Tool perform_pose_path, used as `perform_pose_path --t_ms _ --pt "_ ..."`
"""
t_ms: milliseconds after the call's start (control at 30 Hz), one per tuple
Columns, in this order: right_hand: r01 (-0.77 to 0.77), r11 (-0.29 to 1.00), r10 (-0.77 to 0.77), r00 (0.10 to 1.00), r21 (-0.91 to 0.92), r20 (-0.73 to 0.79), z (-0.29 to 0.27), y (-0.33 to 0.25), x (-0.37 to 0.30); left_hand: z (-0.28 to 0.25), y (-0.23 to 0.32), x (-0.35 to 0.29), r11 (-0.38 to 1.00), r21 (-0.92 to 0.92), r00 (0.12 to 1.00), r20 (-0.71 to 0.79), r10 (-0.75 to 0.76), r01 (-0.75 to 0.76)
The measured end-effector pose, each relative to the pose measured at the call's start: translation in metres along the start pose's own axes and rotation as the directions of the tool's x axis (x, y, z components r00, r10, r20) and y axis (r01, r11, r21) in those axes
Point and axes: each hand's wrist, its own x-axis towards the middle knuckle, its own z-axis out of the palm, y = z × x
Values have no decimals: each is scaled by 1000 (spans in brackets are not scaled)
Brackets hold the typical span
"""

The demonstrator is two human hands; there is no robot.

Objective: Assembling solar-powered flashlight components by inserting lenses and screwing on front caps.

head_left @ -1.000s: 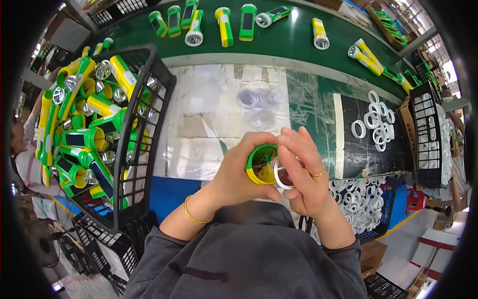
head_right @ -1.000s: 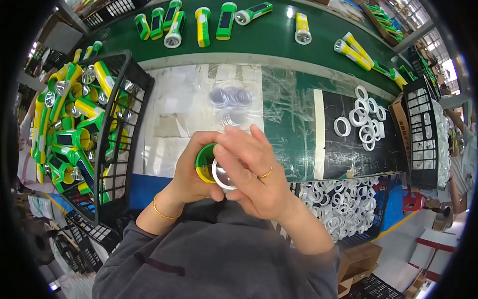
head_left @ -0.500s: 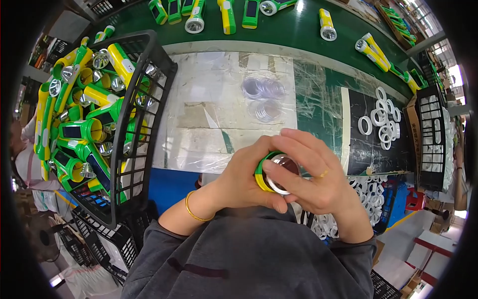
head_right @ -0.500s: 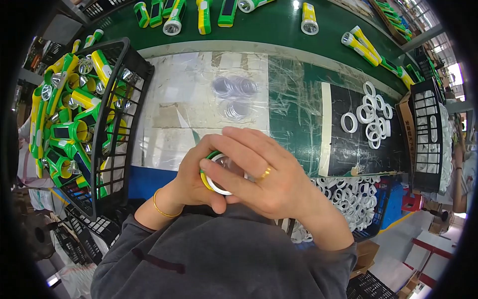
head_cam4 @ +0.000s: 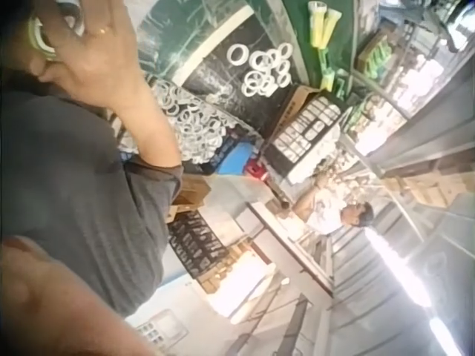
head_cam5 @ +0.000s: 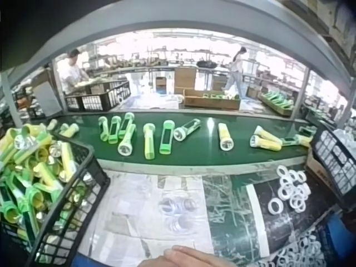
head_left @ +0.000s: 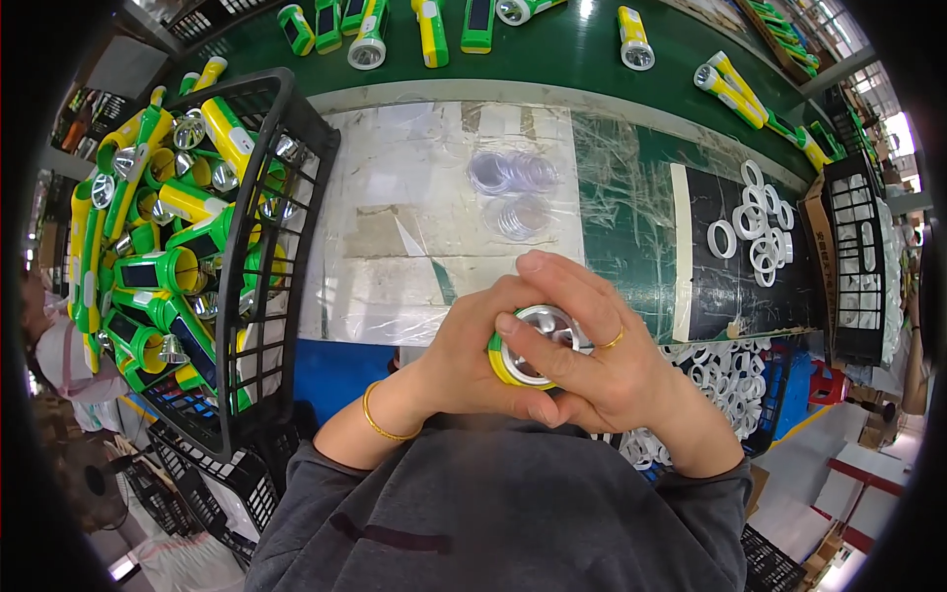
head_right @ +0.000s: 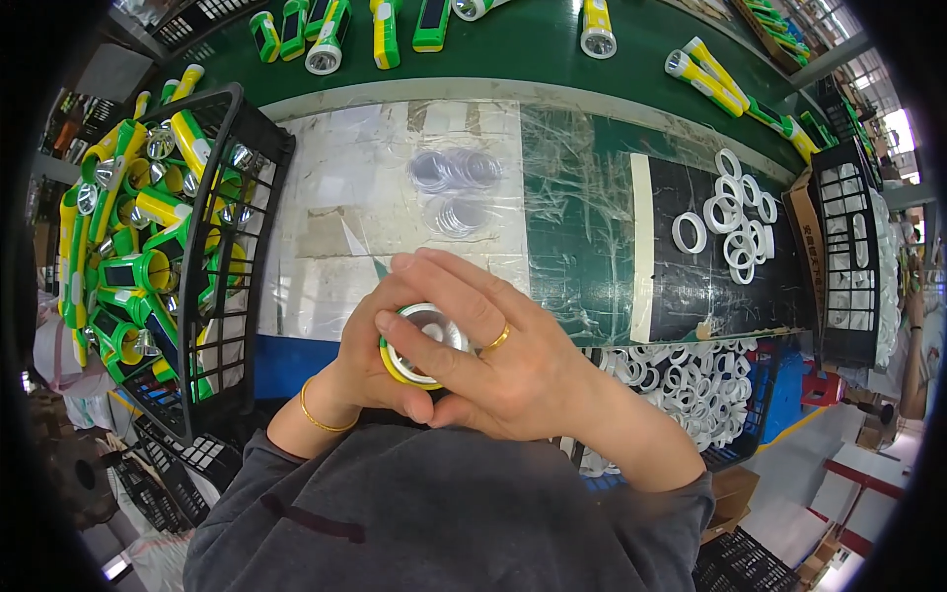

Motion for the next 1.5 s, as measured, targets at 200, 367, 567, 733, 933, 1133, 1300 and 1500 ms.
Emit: perform_pose_path --t_ms 200,367,567,733,933,1133,1300,1500 --pt "-4 1000 4 998 -4 -58 4 -4 0 0 0 0 1000 -21 1000 -10 15 -15" --pt "-63 989 56 997 -136 -56 -19 -9 -7 -1 -7 -5 962 -255 991 -61 -120 101" --pt "8 994 -15 998 -110 -63 -19 -2 -10 -4 -3 3 988 -150 994 109 -17 34" --pt "37 999 -39 996 -29 -76 -23 -3 -11 -4 1 2 994 -109 990 141 -12 28" --pt "-19 999 17 999 -48 -30 -22 -4 -6 0 1 0 992 -120 997 68 -38 46" --pt "-54 998 55 998 -37 36 -25 -4 -4 2 3 1 984 -153 996 21 -86 89" --pt "-37 999 38 998 -15 47 -24 -2 -5 1 1 2 989 -130 997 46 -68 74" --pt "-24 1000 25 999 -19 40 -24 -2 -5 -5 1 1 988 -130 987 150 -60 80"
